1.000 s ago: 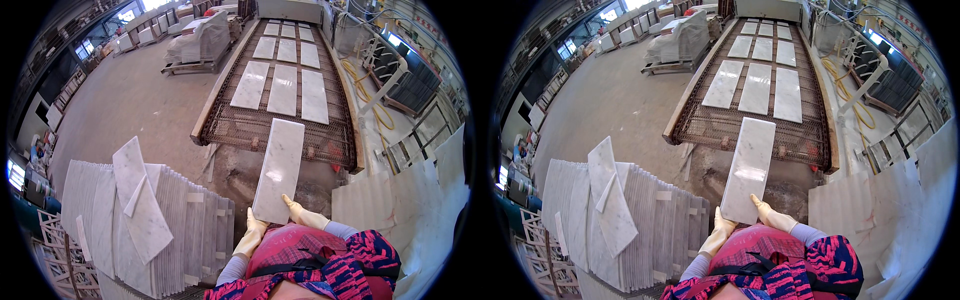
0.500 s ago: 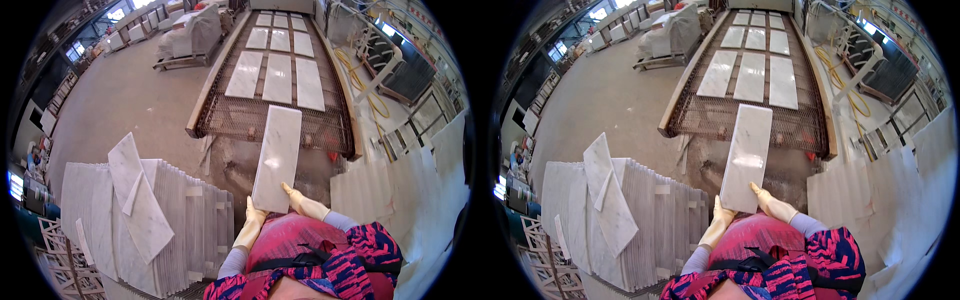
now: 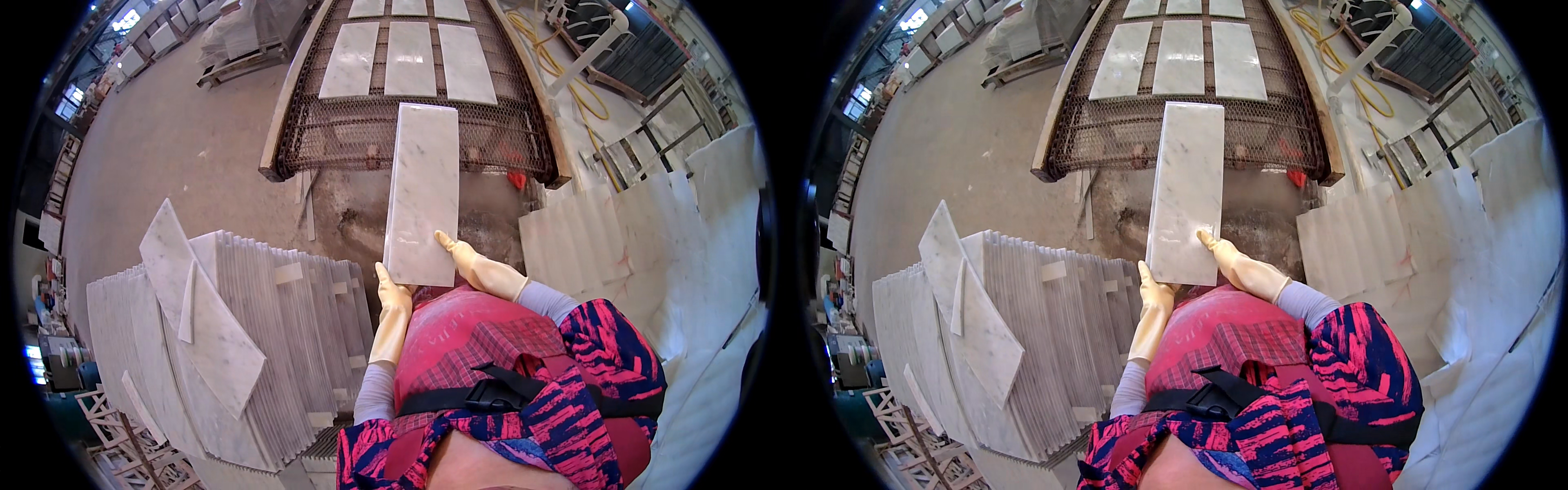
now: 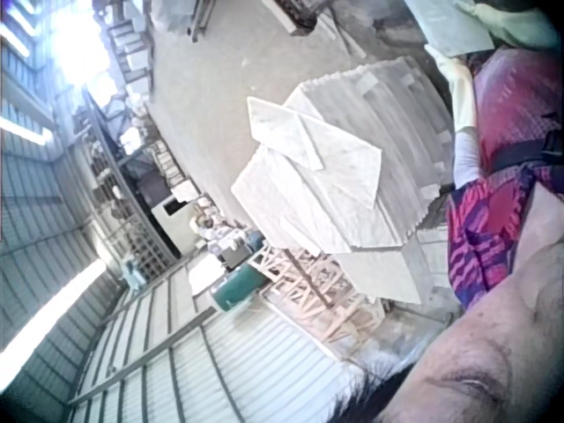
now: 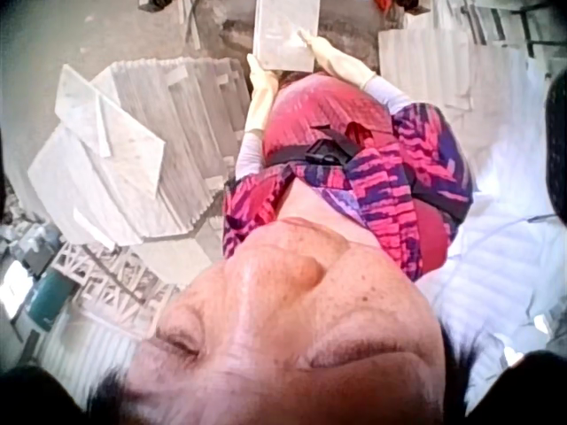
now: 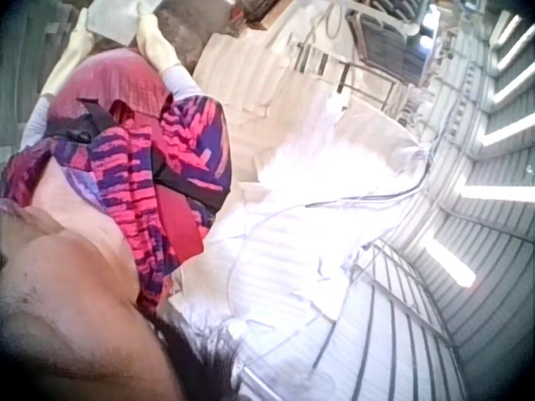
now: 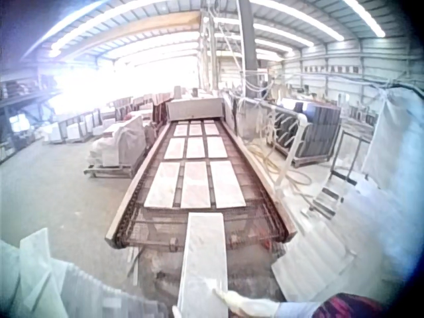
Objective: The person picks up rectangular white tiles from a vertical stack and places them onto a moving conveyor belt. They handle the tiles one at a time, positioning them in a row on the belt before returning to the stack to repeat the process.
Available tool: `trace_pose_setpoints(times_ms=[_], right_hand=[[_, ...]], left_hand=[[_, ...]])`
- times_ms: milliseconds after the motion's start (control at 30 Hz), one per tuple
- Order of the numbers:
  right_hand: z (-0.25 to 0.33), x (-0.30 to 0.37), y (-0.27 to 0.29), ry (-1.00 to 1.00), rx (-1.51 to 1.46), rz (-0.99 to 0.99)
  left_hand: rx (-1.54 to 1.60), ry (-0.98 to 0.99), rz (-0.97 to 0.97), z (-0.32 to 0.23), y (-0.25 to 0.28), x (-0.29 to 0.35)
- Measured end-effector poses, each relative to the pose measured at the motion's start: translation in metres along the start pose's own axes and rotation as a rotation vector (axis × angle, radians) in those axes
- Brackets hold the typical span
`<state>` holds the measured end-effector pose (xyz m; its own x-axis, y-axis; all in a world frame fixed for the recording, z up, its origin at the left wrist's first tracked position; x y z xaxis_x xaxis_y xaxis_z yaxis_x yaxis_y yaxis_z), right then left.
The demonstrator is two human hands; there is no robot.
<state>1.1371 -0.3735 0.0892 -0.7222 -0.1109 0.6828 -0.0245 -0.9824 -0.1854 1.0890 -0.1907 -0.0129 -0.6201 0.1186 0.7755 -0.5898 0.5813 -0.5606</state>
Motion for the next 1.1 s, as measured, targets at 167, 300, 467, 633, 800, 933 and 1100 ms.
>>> trace_pose_setpoints(times_ms=[167,300,467,633,800,933,1100], right_hand=[[-0.001,-0.005,0.000,0.028,-0.061,0.006],[0.005,0.011,-0.004,0.023,-0.035,0.027],[-0.006,0.007,0.006,-0.004,-0.034,0.028],[-0.012,0.005,0.015,-0.005,-0.010,0.002],[-0.014,0.010,0.016,0.004,-0.078,0.031],[-0.016,0.011,0.015,-0.004,-0.116,0.041],[-0.019,0.008,0.018,-0.021,-0.090,0.028]], left_hand=[[-0.003,0.011,-0.045,-0.007,-0.016,0.020],[-0.230,-0.040,-0.038,-0.006,-0.004,0.021],[-0.068,0.013,-0.012,0.005,-0.002,0.027],[0.156,0.125,0.029,0.015,-0.004,0.032],[-0.030,0.062,0.001,0.018,-0.002,0.038],[0.054,0.114,0.029,0.018,-0.003,0.040],[0.150,0.157,0.041,0.019,0.002,0.033]])
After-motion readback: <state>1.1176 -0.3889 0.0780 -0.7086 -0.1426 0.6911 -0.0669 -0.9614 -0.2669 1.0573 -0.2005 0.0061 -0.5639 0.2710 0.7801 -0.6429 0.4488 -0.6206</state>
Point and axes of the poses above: each hand's wrist, its own x-axis away from the middle knuckle, its own y-axis out of the back of the hand, z = x × y, the point moved 4 cm from there along -x, towards the middle knuckle, and after that the axes turned 9 degrees about y, right-handed, at the moved point
